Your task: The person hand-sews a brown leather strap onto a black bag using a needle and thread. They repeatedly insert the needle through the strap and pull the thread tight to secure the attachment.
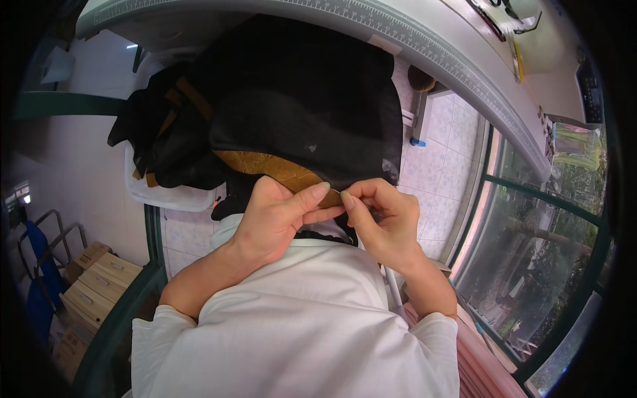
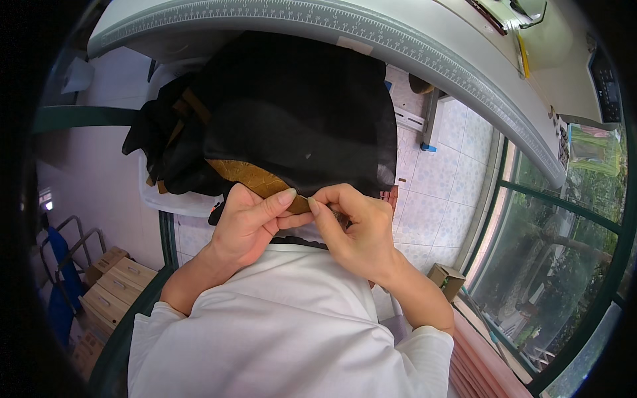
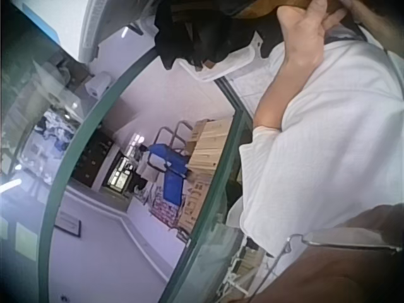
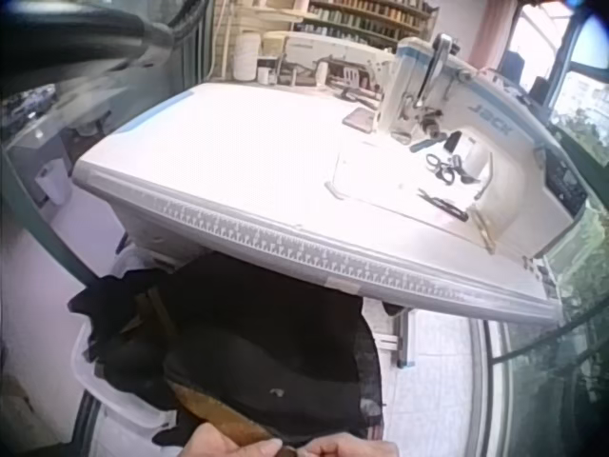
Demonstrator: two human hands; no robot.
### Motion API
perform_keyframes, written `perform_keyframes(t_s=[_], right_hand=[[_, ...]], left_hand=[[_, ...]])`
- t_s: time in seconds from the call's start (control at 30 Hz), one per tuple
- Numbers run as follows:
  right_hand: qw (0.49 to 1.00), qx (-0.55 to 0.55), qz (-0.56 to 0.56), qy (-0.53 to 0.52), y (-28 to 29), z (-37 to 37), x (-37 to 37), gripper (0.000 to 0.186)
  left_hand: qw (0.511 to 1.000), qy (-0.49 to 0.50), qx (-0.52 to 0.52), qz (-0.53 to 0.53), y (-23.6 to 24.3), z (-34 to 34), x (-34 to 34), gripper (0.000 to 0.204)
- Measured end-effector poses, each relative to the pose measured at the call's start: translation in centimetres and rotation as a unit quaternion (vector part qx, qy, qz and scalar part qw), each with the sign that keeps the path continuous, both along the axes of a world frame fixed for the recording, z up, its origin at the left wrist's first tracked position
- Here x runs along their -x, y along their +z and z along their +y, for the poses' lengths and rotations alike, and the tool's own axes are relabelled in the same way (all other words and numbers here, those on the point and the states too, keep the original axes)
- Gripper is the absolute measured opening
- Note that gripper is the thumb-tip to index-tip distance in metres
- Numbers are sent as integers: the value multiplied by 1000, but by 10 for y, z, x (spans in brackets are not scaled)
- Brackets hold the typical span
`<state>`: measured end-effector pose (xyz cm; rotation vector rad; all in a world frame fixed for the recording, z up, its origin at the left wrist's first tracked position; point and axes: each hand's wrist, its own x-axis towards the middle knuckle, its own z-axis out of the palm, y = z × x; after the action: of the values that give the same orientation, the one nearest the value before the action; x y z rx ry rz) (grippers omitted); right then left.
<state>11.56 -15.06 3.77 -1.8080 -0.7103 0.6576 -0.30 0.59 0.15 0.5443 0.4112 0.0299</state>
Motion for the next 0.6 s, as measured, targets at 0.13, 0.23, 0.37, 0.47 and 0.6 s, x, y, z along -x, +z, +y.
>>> perform_keyframes(t_s=[0.13, 0.23, 0.37, 0.47, 0.6], right_hand=[[1000, -2, 4, 2, -1, 0, 0, 5], [1000, -6, -3, 5, 0, 1, 1, 5], [1000, -11, -6, 15, -3, 0, 1, 5], [1000, -7, -16, 22, -5, 1, 2, 6], [998, 21, -54, 32, -7, 1, 6, 12]], left_hand=[[999, 3, -16, 33, 13, 0, -5, 23], [1000, -1, -3, -5, -1, 1, 0, 21], [1000, -2, -9, 15, 3, 0, -2, 19], [999, 0, -16, 30, 7, 0, -3, 18], [1000, -7, -12, 3, -2, -1, -1, 18]])
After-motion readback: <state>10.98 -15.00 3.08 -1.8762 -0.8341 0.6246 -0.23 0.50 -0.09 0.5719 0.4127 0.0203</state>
